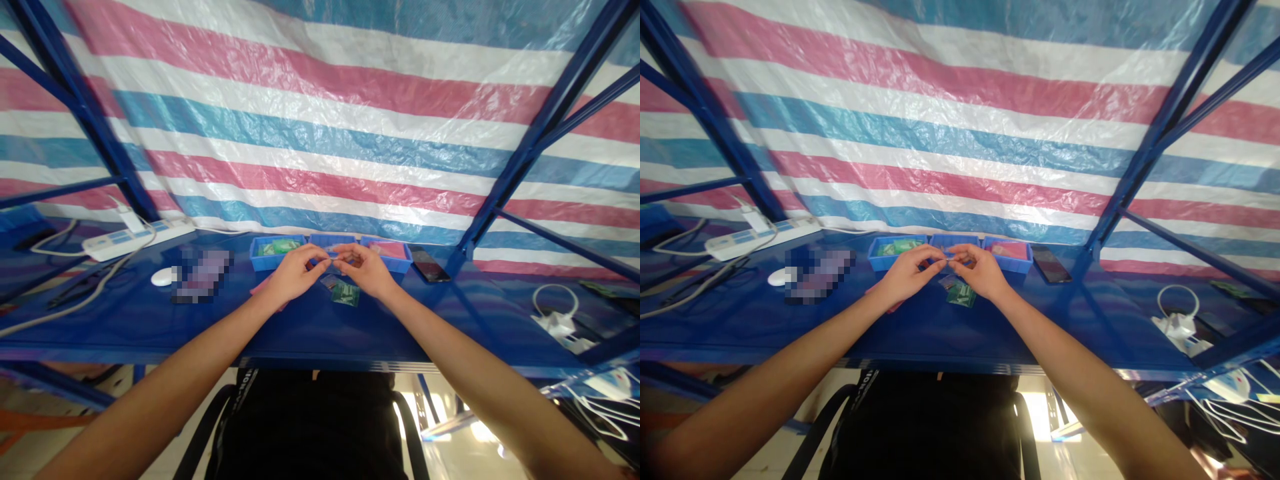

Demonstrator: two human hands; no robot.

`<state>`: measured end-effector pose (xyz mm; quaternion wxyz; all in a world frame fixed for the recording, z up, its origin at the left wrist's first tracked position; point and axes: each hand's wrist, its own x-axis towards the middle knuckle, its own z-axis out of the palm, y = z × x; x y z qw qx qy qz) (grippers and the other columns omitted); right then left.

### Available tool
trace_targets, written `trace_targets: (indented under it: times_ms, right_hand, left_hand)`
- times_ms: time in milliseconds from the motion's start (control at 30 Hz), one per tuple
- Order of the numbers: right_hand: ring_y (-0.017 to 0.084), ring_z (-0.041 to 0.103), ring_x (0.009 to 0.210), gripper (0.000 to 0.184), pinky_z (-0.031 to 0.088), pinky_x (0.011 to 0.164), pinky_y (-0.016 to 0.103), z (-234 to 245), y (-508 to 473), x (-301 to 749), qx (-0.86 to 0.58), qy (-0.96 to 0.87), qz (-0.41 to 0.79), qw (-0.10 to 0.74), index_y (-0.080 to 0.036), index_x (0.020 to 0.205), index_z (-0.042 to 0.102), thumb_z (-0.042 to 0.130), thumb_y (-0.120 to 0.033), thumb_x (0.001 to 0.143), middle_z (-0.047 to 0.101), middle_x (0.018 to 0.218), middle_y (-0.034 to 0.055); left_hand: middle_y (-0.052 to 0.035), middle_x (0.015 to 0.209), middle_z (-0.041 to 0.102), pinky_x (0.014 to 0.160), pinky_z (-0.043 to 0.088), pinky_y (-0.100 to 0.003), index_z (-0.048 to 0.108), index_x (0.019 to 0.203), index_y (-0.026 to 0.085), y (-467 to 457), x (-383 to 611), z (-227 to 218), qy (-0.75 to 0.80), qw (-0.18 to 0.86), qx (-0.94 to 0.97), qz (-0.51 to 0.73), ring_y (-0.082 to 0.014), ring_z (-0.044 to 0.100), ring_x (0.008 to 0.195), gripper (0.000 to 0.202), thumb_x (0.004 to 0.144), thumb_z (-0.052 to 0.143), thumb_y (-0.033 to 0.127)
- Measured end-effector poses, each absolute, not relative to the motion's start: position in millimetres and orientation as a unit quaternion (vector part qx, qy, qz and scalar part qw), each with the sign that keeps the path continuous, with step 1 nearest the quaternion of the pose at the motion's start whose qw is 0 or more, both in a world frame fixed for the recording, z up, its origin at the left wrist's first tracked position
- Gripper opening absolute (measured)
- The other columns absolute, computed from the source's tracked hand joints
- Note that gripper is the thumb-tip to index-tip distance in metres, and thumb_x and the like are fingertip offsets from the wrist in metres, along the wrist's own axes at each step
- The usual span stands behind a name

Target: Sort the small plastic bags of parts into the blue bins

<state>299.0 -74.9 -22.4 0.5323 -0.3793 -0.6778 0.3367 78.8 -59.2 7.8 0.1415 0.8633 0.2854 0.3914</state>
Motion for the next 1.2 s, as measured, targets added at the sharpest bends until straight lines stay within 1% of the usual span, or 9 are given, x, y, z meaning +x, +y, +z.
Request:
trace_targets:
  times_ms: [200, 367, 600, 700, 800, 933, 1067, 1133, 1200]
  right_hand:
    - [0.02, 0.072, 0.088, 0.036, 0.058, 0.078, 0.033, -22.3, -75.1, 298.7, -0.385, -0.689, 0.324, 0.521, -0.021, 0.115, 0.073, 0.081, -0.039, 0.085, 0.076, 0.098, 0.0055]
    - [0.021, 0.073, 0.093, 0.032, 0.059, 0.08, 0.034, -24.1, -76.2, 296.3, -0.367, -0.7, 0.336, 0.512, -0.022, 0.112, 0.074, 0.081, -0.038, 0.085, 0.078, 0.101, 0.0059]
    - [0.019, 0.071, 0.087, 0.032, 0.058, 0.074, 0.031, -23.5, -77.7, 295.6, -0.349, -0.707, 0.344, 0.51, -0.023, 0.111, 0.074, 0.082, -0.037, 0.084, 0.075, 0.097, 0.0039]
    - [0.019, 0.07, 0.085, 0.035, 0.057, 0.072, 0.03, -23.1, -77.2, 296.4, -0.353, -0.698, 0.354, 0.514, -0.023, 0.112, 0.074, 0.084, -0.039, 0.082, 0.075, 0.095, 0.0036]
    - [0.02, 0.071, 0.087, 0.037, 0.057, 0.072, 0.03, -22.3, -77.5, 297.1, -0.358, -0.693, 0.358, 0.514, -0.023, 0.111, 0.075, 0.085, -0.042, 0.081, 0.076, 0.097, 0.0045]
    - [0.02, 0.07, 0.082, 0.031, 0.056, 0.071, 0.031, -19.4, -78.8, 297.9, -0.368, -0.698, 0.334, 0.516, -0.023, 0.108, 0.078, 0.081, -0.046, 0.088, 0.078, 0.098, 0.0048]
    - [0.02, 0.071, 0.082, 0.027, 0.057, 0.073, 0.033, -17.4, -78.4, 299.9, -0.377, -0.703, 0.306, 0.519, -0.024, 0.104, 0.081, 0.078, -0.046, 0.091, 0.08, 0.101, 0.005]
    - [0.019, 0.07, 0.079, 0.026, 0.057, 0.072, 0.033, -18.0, -77.3, 301.1, -0.381, -0.703, 0.308, 0.516, -0.023, 0.104, 0.082, 0.077, -0.046, 0.091, 0.08, 0.1, 0.0052]
    - [0.019, 0.07, 0.075, 0.028, 0.057, 0.071, 0.033, -19.3, -76.2, 301.8, -0.379, -0.699, 0.319, 0.515, -0.023, 0.105, 0.081, 0.078, -0.046, 0.09, 0.08, 0.098, 0.005]
  left_hand:
    - [-0.0076, 0.108, 0.075, 0.078, 0.055, -0.031, 0.077, 0.1, 0.021, -58.5, 79.2, 7.1, 0.273, 0.143, 0.866, 0.393, -0.0212, 0.07, 0.097, 0.019, 0.1, 0.061, 0.032]
    - [-0.0067, 0.106, 0.074, 0.08, 0.054, -0.031, 0.074, 0.095, 0.02, -59.3, 78.7, 6.7, 0.266, 0.141, 0.87, 0.39, -0.0209, 0.069, 0.096, 0.013, 0.095, 0.062, 0.026]
    - [-0.0046, 0.096, 0.072, 0.078, 0.051, -0.031, 0.072, 0.093, 0.02, -63.9, 78.9, 10.6, 0.262, 0.133, 0.876, 0.382, -0.0191, 0.067, 0.088, 0.015, 0.097, 0.059, 0.025]
    - [-0.0043, 0.095, 0.072, 0.076, 0.051, -0.029, 0.074, 0.095, 0.02, -65.6, 78.6, 12.5, 0.269, 0.138, 0.875, 0.378, -0.0188, 0.067, 0.086, 0.017, 0.099, 0.059, 0.028]
    - [-0.0043, 0.096, 0.074, 0.075, 0.051, -0.029, 0.075, 0.098, 0.021, -65.6, 78.1, 13.5, 0.277, 0.135, 0.874, 0.376, -0.0189, 0.068, 0.086, 0.02, 0.1, 0.058, 0.03]
    - [-0.0041, 0.092, 0.074, 0.075, 0.051, -0.031, 0.075, 0.093, 0.02, -64.6, 77.5, 14.6, 0.283, 0.121, 0.873, 0.379, -0.0191, 0.069, 0.083, 0.023, 0.101, 0.056, 0.03]
    - [-0.0053, 0.097, 0.078, 0.082, 0.053, -0.033, 0.078, 0.094, 0.021, -63.6, 77.8, 15.2, 0.264, 0.127, 0.875, 0.386, -0.0212, 0.072, 0.091, 0.024, 0.101, 0.057, 0.029]
    - [-0.0057, 0.101, 0.079, 0.086, 0.054, -0.034, 0.079, 0.095, 0.021, -63.0, 78.0, 15.0, 0.264, 0.13, 0.87, 0.395, -0.0224, 0.073, 0.096, 0.02, 0.1, 0.06, 0.028]
    - [-0.0057, 0.102, 0.08, 0.086, 0.055, -0.034, 0.08, 0.095, 0.021, -62.3, 77.9, 14.6, 0.278, 0.129, 0.862, 0.404, -0.0226, 0.074, 0.097, 0.017, 0.097, 0.063, 0.027]
